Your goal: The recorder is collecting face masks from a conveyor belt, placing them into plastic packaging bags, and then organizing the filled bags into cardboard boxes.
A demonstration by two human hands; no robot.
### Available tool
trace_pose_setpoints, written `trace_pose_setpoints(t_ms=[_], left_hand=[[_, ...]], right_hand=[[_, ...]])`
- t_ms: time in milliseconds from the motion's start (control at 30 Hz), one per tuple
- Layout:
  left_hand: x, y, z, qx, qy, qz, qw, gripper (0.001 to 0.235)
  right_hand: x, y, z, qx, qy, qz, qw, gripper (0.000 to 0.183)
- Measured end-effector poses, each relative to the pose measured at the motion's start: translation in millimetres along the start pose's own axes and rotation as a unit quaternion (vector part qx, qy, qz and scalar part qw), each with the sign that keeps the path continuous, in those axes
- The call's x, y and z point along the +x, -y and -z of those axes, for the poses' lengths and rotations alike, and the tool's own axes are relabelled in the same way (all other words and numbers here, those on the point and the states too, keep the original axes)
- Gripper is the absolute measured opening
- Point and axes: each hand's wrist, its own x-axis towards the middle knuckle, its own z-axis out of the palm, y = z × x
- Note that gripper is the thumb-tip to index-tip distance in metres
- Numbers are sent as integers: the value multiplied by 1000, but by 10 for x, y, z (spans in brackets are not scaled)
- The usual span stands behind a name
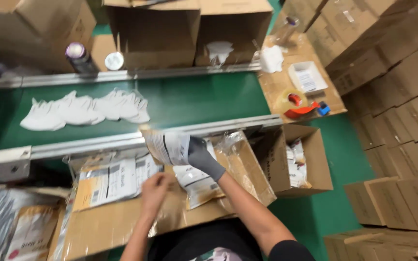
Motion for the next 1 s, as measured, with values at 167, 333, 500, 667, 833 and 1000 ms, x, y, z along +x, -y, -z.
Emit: trace_pose_setpoints(t_ms=[167,333,500,667,833,1000], left_hand=[[-473,-1627,-20,306,-17,-548,778,30],[77,-1033,314,157,-102,-363,913,20],[65,-691,302,107,-154,-258,948,18],[-101,-851,111,75,-125,-331,932,16],[-361,-1369,-4,169,-88,-347,918,15],[-425,-1373,-25,199,-97,-335,916,16]], right_hand=[[-10,31,-16,-243,245,-33,938,26],[176,1022,327,-117,44,49,991,29],[59,713,210,-143,51,45,987,40],[96,802,276,-84,149,-47,984,27],[189,1102,311,15,145,22,989,20],[243,1330,377,43,127,34,990,18]])
